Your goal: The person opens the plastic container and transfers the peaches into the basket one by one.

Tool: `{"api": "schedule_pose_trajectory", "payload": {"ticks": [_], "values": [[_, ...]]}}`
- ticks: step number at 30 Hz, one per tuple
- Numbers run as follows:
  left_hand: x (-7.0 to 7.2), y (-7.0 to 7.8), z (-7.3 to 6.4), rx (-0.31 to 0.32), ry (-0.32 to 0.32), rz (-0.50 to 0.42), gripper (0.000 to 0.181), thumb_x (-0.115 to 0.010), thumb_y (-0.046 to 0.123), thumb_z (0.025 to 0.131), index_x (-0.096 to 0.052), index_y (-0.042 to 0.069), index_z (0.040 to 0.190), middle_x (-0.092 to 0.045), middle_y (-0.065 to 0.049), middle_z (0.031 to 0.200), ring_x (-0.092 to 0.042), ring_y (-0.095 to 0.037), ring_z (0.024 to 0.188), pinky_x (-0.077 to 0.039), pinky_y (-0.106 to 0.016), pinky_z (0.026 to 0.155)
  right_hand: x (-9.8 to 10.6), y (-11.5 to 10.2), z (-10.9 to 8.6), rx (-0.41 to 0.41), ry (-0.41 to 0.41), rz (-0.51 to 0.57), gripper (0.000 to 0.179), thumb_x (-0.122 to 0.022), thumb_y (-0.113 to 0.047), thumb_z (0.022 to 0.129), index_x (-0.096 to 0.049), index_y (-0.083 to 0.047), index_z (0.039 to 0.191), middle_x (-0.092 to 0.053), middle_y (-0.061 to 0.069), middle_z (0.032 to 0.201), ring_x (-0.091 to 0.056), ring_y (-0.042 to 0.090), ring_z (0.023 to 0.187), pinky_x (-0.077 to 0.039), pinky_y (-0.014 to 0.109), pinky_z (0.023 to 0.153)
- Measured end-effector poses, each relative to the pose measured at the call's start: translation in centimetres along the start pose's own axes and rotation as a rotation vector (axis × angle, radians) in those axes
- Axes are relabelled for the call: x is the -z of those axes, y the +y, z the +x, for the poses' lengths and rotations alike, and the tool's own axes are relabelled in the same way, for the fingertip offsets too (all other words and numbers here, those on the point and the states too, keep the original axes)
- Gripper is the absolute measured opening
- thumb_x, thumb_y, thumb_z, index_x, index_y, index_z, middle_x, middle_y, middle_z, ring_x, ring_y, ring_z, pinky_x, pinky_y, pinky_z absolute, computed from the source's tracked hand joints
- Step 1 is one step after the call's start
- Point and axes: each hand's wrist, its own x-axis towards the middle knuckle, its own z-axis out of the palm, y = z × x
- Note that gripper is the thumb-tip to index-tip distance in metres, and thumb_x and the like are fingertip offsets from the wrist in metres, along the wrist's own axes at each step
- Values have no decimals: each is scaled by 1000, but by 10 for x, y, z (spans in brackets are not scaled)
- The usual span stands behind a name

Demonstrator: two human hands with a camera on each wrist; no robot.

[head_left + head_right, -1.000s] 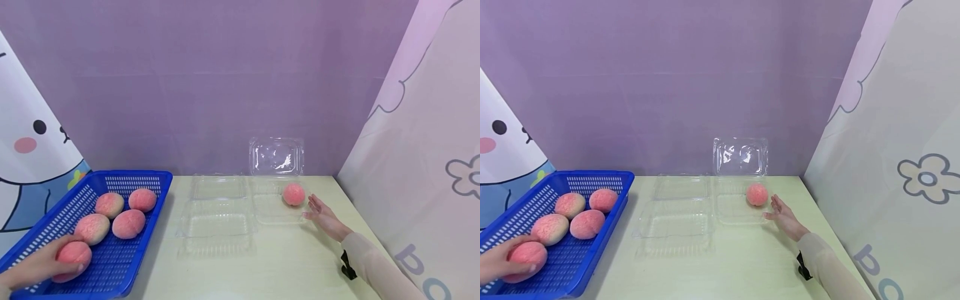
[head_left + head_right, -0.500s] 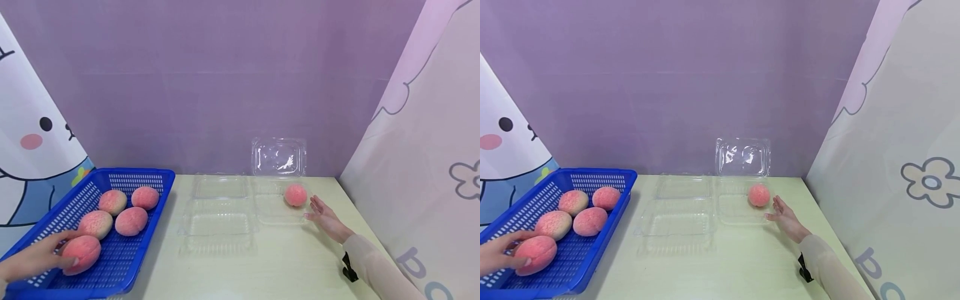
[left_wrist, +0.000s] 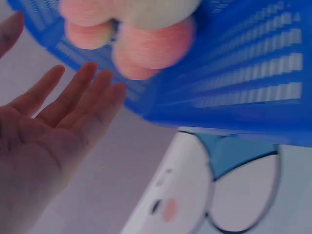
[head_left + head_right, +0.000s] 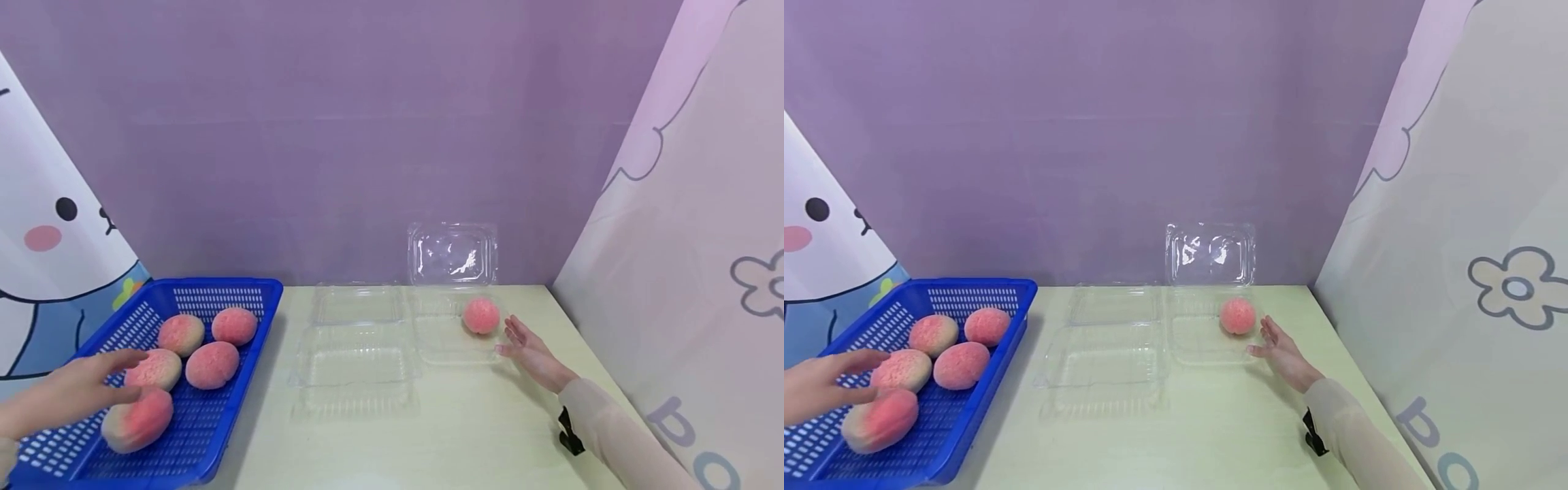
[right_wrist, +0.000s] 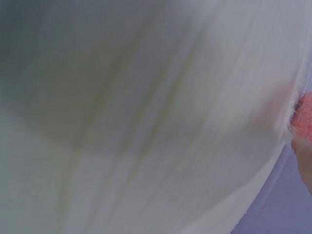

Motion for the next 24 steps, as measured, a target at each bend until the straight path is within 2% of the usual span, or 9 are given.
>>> {"api": "schedule_pose_trajectory", "payload": {"ticks": [6, 8, 12, 16, 19, 24], "values": [[12, 45, 1, -157, 134, 68, 75, -57, 56, 81, -45, 0, 129, -56, -24, 119, -52, -46, 105, -46, -57, 72, 0, -1, 0, -1, -5, 3, 92, -59, -17, 88, 13, -4, 144, 9, 15, 153, 4, 36, 140, -7, 51, 111], [13, 64, 1, -207, 162, 57, 70, -58, 53, 82, -46, 3, 129, -56, -22, 120, -53, -44, 107, -47, -58, 74, 0, -1, 0, -1, -4, 8, 92, -59, -16, 88, 13, -4, 144, 9, 16, 153, 4, 37, 139, -7, 51, 111], [15, 106, 5, -328, 249, 25, 53, -61, 42, 84, -53, 10, 125, -62, -8, 112, -58, -28, 101, -49, -50, 79, 0, -1, 0, -5, 0, 17, 92, -58, -14, 88, 13, -4, 144, 9, 17, 153, 4, 37, 139, -6, 51, 111], [12, 144, 14, -445, 317, 14, 39, -63, 29, 85, -57, 11, 120, -64, -3, 108, -59, -22, 98, -49, -45, 82, 0, 0, -1, -13, 4, 18, 93, -60, -15, 87, 12, -5, 145, 8, 15, 153, 4, 36, 140, -7, 50, 112], [6, 170, 26, -512, 335, 23, 35, -63, 23, 85, -59, 9, 117, -64, -5, 111, -59, -24, 99, -50, -43, 82, 0, 0, -1, -15, -2, 20, 93, -60, -16, 87, 13, -6, 145, 9, 14, 153, 4, 36, 140, -7, 50, 112], [-6, 208, 52, -607, 318, -49, 29, -61, 19, 87, -60, 10, 115, -64, -4, 111, -59, -23, 101, -50, -41, 85, -1, -2, 0, -18, 2, 33, 91, -58, -13, 88, 13, -6, 145, 9, 13, 153, 5, 35, 140, -7, 51, 112]]}}
